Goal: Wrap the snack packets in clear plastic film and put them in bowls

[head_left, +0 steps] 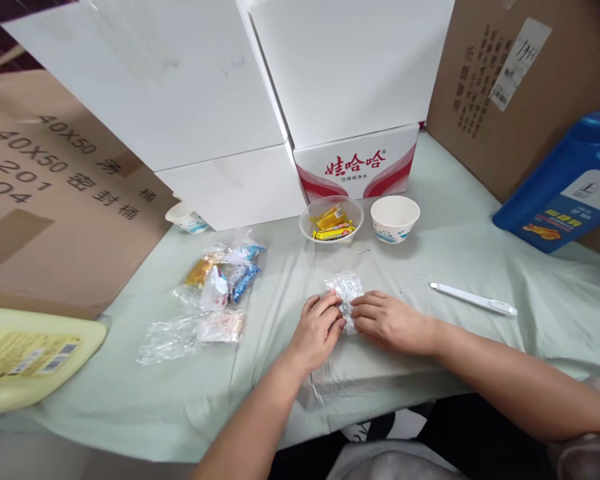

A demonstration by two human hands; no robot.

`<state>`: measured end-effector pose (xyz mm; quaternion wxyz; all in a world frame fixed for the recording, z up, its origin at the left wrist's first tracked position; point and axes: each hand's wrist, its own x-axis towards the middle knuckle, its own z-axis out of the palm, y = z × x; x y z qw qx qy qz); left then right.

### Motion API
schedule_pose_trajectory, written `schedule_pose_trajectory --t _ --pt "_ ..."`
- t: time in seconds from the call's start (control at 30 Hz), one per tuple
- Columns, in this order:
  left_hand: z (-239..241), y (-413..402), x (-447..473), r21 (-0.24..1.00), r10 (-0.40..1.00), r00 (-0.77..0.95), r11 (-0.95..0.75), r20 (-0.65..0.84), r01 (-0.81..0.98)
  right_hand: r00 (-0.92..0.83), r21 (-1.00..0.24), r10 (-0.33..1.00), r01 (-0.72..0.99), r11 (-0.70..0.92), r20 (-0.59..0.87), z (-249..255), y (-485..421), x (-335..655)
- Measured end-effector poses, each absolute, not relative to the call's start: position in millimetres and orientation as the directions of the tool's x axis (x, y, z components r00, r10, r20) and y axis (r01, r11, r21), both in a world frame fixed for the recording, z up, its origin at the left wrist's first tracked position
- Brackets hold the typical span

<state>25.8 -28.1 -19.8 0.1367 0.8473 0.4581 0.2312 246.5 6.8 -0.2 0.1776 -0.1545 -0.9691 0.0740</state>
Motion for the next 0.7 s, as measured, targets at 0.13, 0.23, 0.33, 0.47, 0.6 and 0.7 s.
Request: schedule_pose_trajectory --t 0.13,0.23,0.33,0.47,0.6,0.7 --pt "-11.1 -32.9 25.6 0.584 0.744 0.642 -0.609 0.185 0.537 -0.864 -0.336 0.413 0.312 0.888 0.288 5.3 -0.1 250.9" --pt "-13.4 -36.2 25.7 0.66 0.762 0.616 -0.569 0.199 0.491 -0.728 -0.446 0.635 0.493 0.747 0.258 3.2 4.9 251.0" --pt "-19.8 -37.7 25.7 0.714 0.827 0.521 -0.496 0.213 0.495 -0.579 -0.414 0.793 0.686 0.599 0.189 -3.2 15.2 247.2" --pt "-22.7 -36.7 27.8 0.652 0.795 0.554 -0.558 0.245 0.513 -0.544 -0.255 0.837 0.803 0.539 0.055 -9.4 22.2 239.5" --pt "-19.5 -37.0 32.6 0.494 0.758 0.532 -0.651 0.378 0.576 -0.537 -0.161 0.844 0.831 0.532 0.018 -11.9 19.3 232.4" --pt "-18.6 -38.5 36.8 0.349 0.675 0.571 -0.735 0.468 0.582 -0.54 -0.146 0.842 0.832 0.536 0.013 -13.0 17.5 230.3"
